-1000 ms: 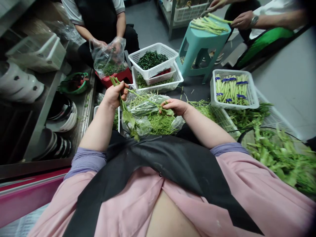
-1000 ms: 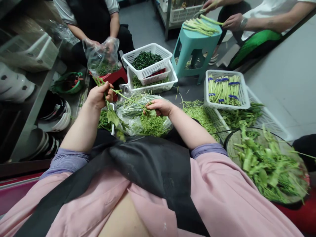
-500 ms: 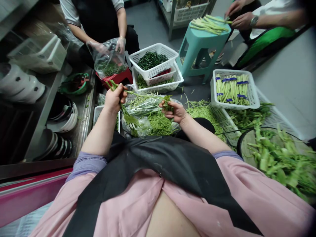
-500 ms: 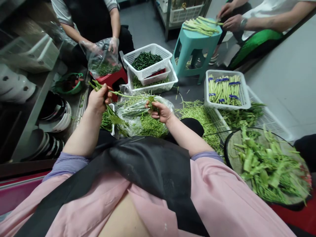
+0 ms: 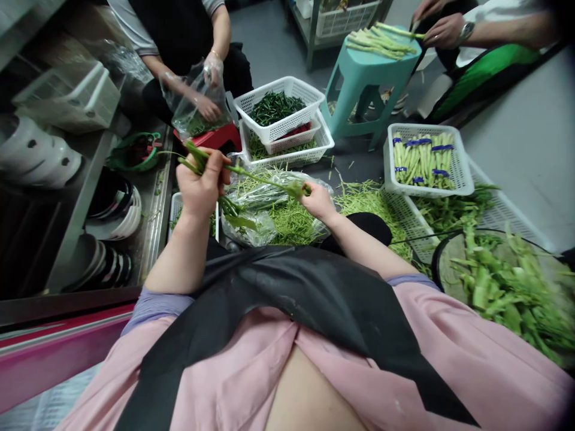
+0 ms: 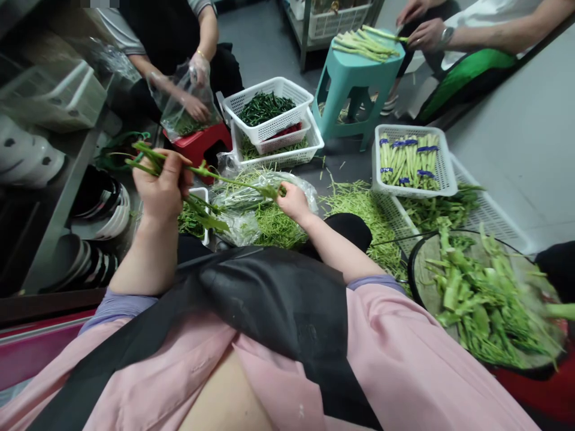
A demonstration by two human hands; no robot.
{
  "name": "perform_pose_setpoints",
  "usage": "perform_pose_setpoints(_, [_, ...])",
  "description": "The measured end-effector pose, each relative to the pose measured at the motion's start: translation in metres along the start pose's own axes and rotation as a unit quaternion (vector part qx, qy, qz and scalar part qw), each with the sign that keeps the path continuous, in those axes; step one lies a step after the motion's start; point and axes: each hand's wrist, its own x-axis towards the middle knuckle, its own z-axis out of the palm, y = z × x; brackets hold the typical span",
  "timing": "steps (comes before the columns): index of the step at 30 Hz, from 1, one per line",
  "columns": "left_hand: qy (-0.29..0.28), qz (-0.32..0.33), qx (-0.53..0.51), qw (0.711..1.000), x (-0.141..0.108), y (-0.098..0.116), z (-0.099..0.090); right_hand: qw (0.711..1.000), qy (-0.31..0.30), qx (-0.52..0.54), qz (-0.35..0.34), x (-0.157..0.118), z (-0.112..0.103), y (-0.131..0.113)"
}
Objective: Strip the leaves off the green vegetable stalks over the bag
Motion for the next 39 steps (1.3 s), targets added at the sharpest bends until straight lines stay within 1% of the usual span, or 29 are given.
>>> perform_pose_setpoints(2, [0.006, 0.052, -0.006, 0.999, 0.008, 0.006, -0.004, 0.993, -0.007, -0.111, -0.031, 0.001, -0.001, 0.009])
perform_pose_setpoints(3, [0.005, 0.064, -0.014, 0.998, 0.014, 0.007, -0.006, 0.989, -0.02, -0.143, -0.035, 0.002, -0.001, 0.015])
perform_pose_setpoints(4, [0.004, 0.061, -0.024, 0.998, 0.02, 0.007, -0.009, 0.985, -0.035, -0.167, -0.034, 0.004, 0.0, 0.021])
perform_pose_setpoints(5, [0.005, 0.045, -0.035, 0.998, 0.027, 0.005, -0.012, 0.981, -0.046, -0.186, -0.026, 0.006, 0.002, 0.029])
perform_pose_setpoints(7, [0.011, -0.011, -0.053, 0.998, 0.04, 0.0, -0.018, 0.975, -0.073, -0.209, 0.01, 0.011, 0.008, 0.044])
perform_pose_setpoints(9, [0.014, -0.065, -0.065, 0.996, 0.049, -0.006, -0.024, 0.963, -0.132, -0.227, 0.055, 0.016, 0.014, 0.056])
perform_pose_setpoints(11, [0.015, -0.101, -0.074, 0.992, 0.053, -0.01, -0.028, 0.945, -0.18, -0.264, 0.074, 0.019, 0.016, 0.061])
perform_pose_setpoints(12, [0.015, -0.114, -0.079, 0.99, 0.054, -0.011, -0.029, 0.937, -0.178, -0.291, 0.071, 0.02, 0.016, 0.06])
perform_pose_setpoints(13, [0.016, -0.123, -0.085, 0.989, 0.054, -0.012, -0.03, 0.933, -0.156, -0.318, 0.064, 0.021, 0.014, 0.057])
perform_pose_setpoints(15, [0.019, -0.133, -0.1, 0.986, 0.053, -0.011, -0.03, 0.931, -0.086, -0.353, 0.045, 0.023, 0.005, 0.044])
perform_pose_setpoints(17, [0.018, -0.138, -0.113, 0.984, 0.052, -0.011, -0.028, 0.935, -0.018, -0.352, 0.022, 0.024, -0.007, 0.025])
perform_pose_setpoints(18, [0.015, -0.141, -0.116, 0.983, 0.052, -0.011, -0.027, 0.94, 0.007, -0.342, 0.008, 0.024, -0.013, 0.015])
perform_pose_setpoints(20, [0.003, -0.147, -0.114, 0.983, 0.051, -0.012, -0.024, 0.952, 0.037, -0.301, -0.035, 0.024, -0.023, -0.008])
perform_pose_setpoints(22, [-0.005, -0.153, -0.107, 0.982, 0.052, -0.015, -0.021, 0.97, 0.031, -0.223, -0.093, 0.023, -0.028, -0.031])
perform_pose_setpoints(23, [-0.008, -0.157, -0.103, 0.982, 0.052, -0.017, -0.019, 0.978, 0.012, -0.169, -0.119, 0.022, -0.028, -0.042])
perform_pose_setpoints(25, [-0.016, -0.169, -0.096, 0.981, 0.053, -0.02, -0.016, 0.986, -0.056, -0.052, -0.148, 0.02, -0.026, -0.06])
perform_pose_setpoints(27, [-0.027, -0.183, -0.094, 0.978, 0.055, -0.022, -0.013, 0.981, -0.13, 0.044, -0.135, 0.022, -0.022, -0.07])
perform_pose_setpoints(28, [-0.032, -0.19, -0.096, 0.977, 0.055, -0.023, -0.012, 0.978, -0.154, 0.08, -0.115, 0.024, -0.021, -0.071])
perform_pose_setpoints(30, [-0.04, -0.198, -0.101, 0.974, 0.057, -0.023, -0.012, 0.972, -0.168, 0.15, -0.064, 0.029, -0.021, -0.065])
perform_pose_setpoints(32, [-0.043, -0.202, -0.104, 0.973, 0.058, -0.024, -0.013, 0.96, -0.164, 0.227, 0.0, 0.032, -0.022, -0.049])
perform_pose_setpoints(33, [-0.043, -0.204, -0.106, 0.972, 0.058, -0.024, -0.014, 0.949, -0.17, 0.261, 0.037, 0.031, -0.022, -0.039])
perform_pose_setpoints(35, [-0.038, -0.205, -0.111, 0.972, 0.059, -0.024, -0.015, 0.923, -0.208, 0.307, 0.104, 0.024, -0.021, -0.019])
perform_pose_setpoints(37, [-0.034, -0.204, -0.116, 0.971, 0.059, -0.026, -0.016, 0.9, -0.251, 0.33, 0.135, 0.012, -0.017, -0.005])
perform_pose_setpoints(39, [-0.034, -0.201, -0.117, 0.972, 0.06, -0.03, -0.017, 0.888, -0.284, 0.339, 0.126, -0.002, -0.011, -0.002])
